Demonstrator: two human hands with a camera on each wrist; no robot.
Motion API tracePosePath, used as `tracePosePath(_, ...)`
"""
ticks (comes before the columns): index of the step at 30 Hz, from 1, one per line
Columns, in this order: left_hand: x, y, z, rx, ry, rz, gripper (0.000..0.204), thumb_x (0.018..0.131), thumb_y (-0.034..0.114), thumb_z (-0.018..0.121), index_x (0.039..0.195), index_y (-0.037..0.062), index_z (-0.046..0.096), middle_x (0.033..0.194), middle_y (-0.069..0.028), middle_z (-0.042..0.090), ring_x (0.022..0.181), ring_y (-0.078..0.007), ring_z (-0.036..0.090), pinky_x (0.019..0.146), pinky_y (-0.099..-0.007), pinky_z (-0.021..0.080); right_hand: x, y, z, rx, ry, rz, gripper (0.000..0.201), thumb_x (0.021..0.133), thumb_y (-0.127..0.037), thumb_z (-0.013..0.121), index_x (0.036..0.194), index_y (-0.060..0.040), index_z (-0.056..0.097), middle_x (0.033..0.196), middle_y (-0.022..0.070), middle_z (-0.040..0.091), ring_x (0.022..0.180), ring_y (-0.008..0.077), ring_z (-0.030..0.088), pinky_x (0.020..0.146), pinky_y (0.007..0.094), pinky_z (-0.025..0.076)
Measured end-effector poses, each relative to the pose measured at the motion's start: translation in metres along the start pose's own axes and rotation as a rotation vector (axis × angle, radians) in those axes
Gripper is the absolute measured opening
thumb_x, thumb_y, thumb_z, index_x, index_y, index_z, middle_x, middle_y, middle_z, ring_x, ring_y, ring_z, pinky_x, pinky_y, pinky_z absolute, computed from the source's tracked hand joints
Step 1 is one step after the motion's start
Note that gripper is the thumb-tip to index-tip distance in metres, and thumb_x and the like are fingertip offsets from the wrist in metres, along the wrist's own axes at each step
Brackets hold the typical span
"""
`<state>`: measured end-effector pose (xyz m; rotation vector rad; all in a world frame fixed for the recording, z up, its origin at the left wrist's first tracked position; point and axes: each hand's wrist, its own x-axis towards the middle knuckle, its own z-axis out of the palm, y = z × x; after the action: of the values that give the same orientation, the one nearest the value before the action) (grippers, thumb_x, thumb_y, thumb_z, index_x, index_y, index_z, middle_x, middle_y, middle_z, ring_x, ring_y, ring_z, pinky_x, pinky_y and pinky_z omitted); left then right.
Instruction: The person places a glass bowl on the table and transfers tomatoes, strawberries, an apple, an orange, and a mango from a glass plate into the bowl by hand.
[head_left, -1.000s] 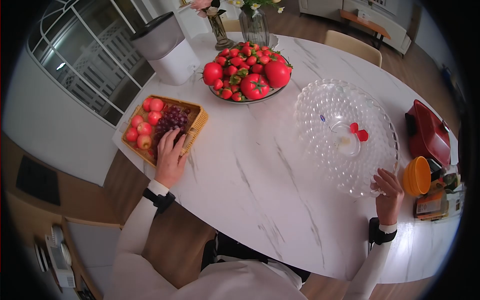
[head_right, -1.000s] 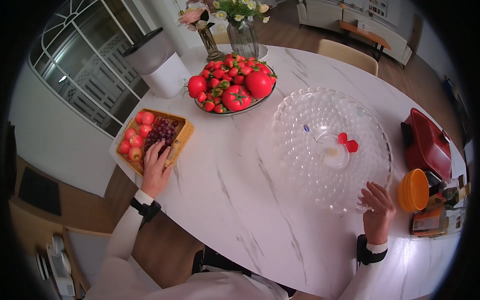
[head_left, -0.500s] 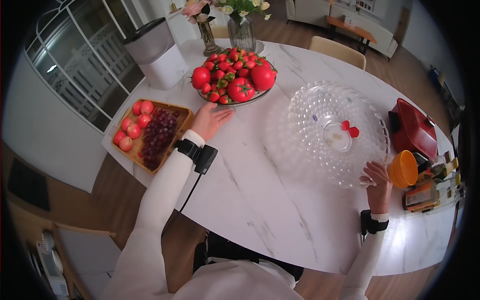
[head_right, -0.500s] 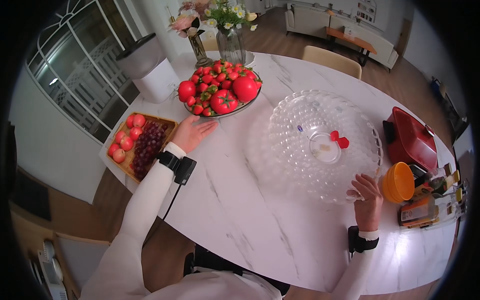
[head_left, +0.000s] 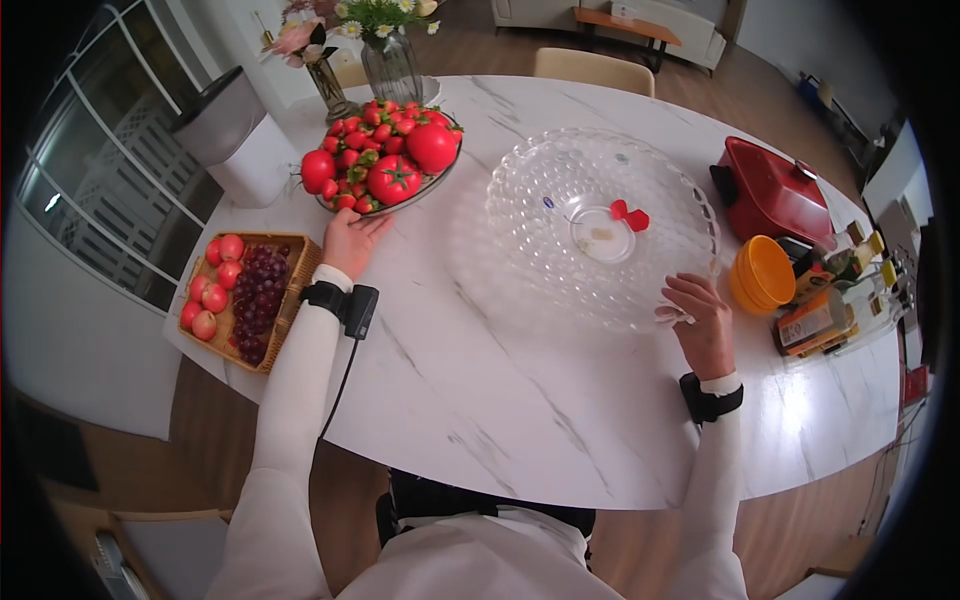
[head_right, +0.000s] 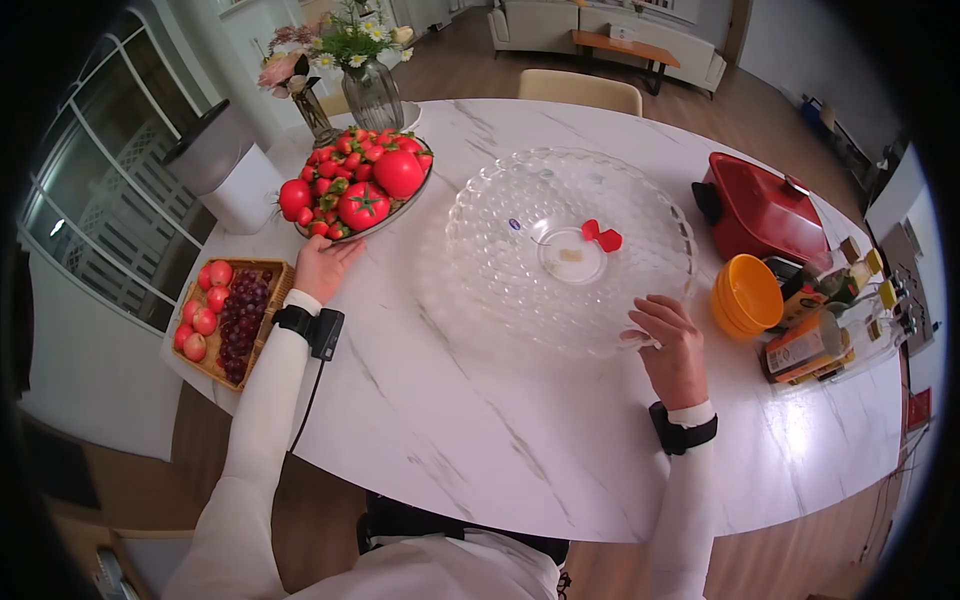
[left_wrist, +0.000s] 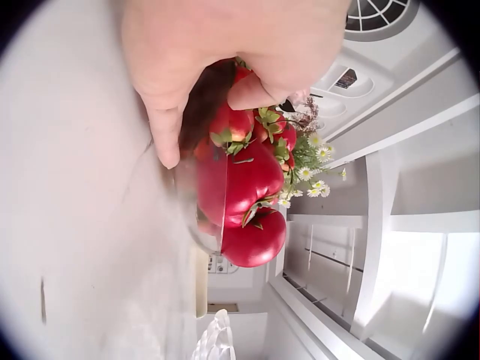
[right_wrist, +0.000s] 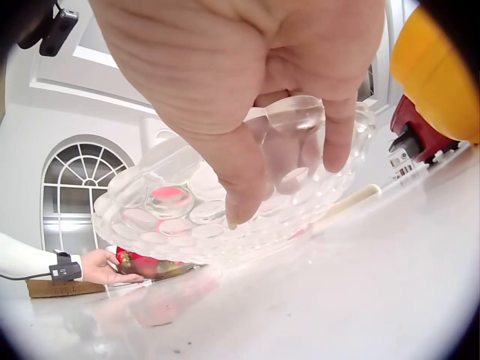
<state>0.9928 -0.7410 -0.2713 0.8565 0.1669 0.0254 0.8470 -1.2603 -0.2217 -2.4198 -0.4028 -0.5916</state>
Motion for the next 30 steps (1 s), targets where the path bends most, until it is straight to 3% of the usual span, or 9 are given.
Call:
tracePosePath(9, 0.004, -0.003, 0.012, 0.000, 0.074, 0.065, 0.039, 0.091, 0.007, 0.045, 0.128, -0.0066, 0.044, 0.125, -0.0224, 0.055, 0.121, -0.0392, 0.055, 0.108, -0.0556, 0.045, -0.001, -0.001, 0.000, 0.022, -0.013, -0.002, 0.036, 0.065, 0.015, 0.070, 0.098, 0.0027, 0.073, 0.111, 0.0153, 0.071, 0.111, 0.0323, 0.063, 0.090, 0.0371, 0.055)
tracePosePath(11, 0.005, -0.003, 0.011, 0.009, 0.071, 0.084, 0.039, 0.091, 0.003, 0.044, 0.128, -0.0088, 0.042, 0.132, -0.0248, 0.049, 0.125, -0.0403, 0.050, 0.112, -0.0556, 0.041, -0.002, 0.000, 0.000, 0.008, -0.021, -0.001, 0.036, 0.065, 0.015, 0.070, 0.099, 0.0026, 0.073, 0.111, 0.0154, 0.071, 0.111, 0.0325, 0.063, 0.089, 0.0374, 0.055)
tracePosePath(13, 0.010, -0.002, 0.008, 0.039, 0.053, 0.078, 0.044, 0.091, 0.003, 0.045, 0.135, -0.0033, 0.042, 0.130, -0.0198, 0.055, 0.116, -0.0371, 0.059, 0.104, -0.0542, 0.048, -0.001, -0.002, 0.000, 0.004, -0.016, -0.016, 0.036, 0.065, 0.015, 0.070, 0.099, 0.0024, 0.073, 0.112, 0.0157, 0.071, 0.111, 0.0323, 0.063, 0.089, 0.0376, 0.055)
tracePosePath(16, 0.003, -0.003, 0.020, 0.028, 0.057, 0.078, 0.048, 0.089, 0.000, 0.046, 0.137, -0.0019, 0.041, 0.131, -0.0190, 0.055, 0.114, -0.0361, 0.061, 0.101, -0.0545, 0.050, 0.000, -0.006, -0.002, 0.006, -0.011, -0.007, 0.037, 0.065, 0.015, 0.070, 0.100, 0.0024, 0.073, 0.111, 0.0158, 0.071, 0.110, 0.0323, 0.063, 0.090, 0.0377, 0.055)
tracePosePath(19, -0.020, -0.007, 0.035, 0.034, 0.074, 0.092, 0.050, 0.088, -0.002, 0.046, 0.138, -0.0016, 0.040, 0.130, -0.0192, 0.056, 0.114, -0.0358, 0.061, 0.099, -0.0543, 0.051, 0.002, -0.009, -0.002, 0.012, -0.014, 0.013, 0.036, 0.066, 0.014, 0.071, 0.099, 0.0023, 0.074, 0.109, 0.0160, 0.072, 0.110, 0.0323, 0.064, 0.091, 0.0373, 0.055)
tracePosePath(21, -0.036, -0.008, 0.041, 0.037, 0.109, 0.071, 0.049, 0.088, -0.001, 0.045, 0.137, -0.0033, 0.042, 0.133, -0.0187, 0.054, 0.119, -0.0366, 0.058, 0.108, -0.0551, 0.045, 0.004, -0.010, -0.002, 0.007, -0.015, 0.001, 0.035, 0.066, 0.011, 0.074, 0.100, 0.0017, 0.074, 0.108, 0.0158, 0.072, 0.110, 0.0321, 0.064, 0.090, 0.0365, 0.055)
tracePosePath(25, -0.068, -0.022, 0.051, -0.010, 0.158, 0.097, 0.045, 0.090, 0.001, 0.044, 0.135, -0.0041, 0.042, 0.133, -0.0184, 0.055, 0.120, -0.0371, 0.057, 0.107, -0.0552, 0.046, 0.005, -0.004, -0.003, 0.024, -0.014, 0.011, 0.033, 0.068, 0.008, 0.076, 0.100, 0.0007, 0.074, 0.109, 0.0152, 0.072, 0.112, 0.0314, 0.064, 0.090, 0.0364, 0.054)
tracePosePath(29, -0.095, -0.038, 0.060, -0.068, 0.088, 0.083, 0.041, 0.093, -0.003, 0.044, 0.134, -0.0072, 0.041, 0.130, -0.0203, 0.054, 0.120, -0.0366, 0.057, 0.108, -0.0531, 0.046, 0.003, 0.007, -0.012, -0.028, -0.059, 0.021, 0.030, 0.070, 0.005, 0.077, 0.100, -0.0014, 0.076, 0.114, 0.0139, 0.072, 0.116, 0.0311, 0.062, 0.096, 0.0383, 0.052)
tracePosePath(30, -0.097, -0.044, 0.058, -0.123, 0.086, 0.071, 0.043, 0.092, -0.005, 0.047, 0.134, -0.0034, 0.040, 0.127, -0.0181, 0.054, 0.111, -0.0330, 0.061, 0.102, -0.0490, 0.051, 0.003, 0.007, -0.013, -0.043, -0.066, 0.041, 0.032, 0.070, 0.004, 0.078, 0.101, -0.0021, 0.076, 0.117, 0.0137, 0.071, 0.119, 0.0314, 0.061, 0.098, 0.0386, 0.051)
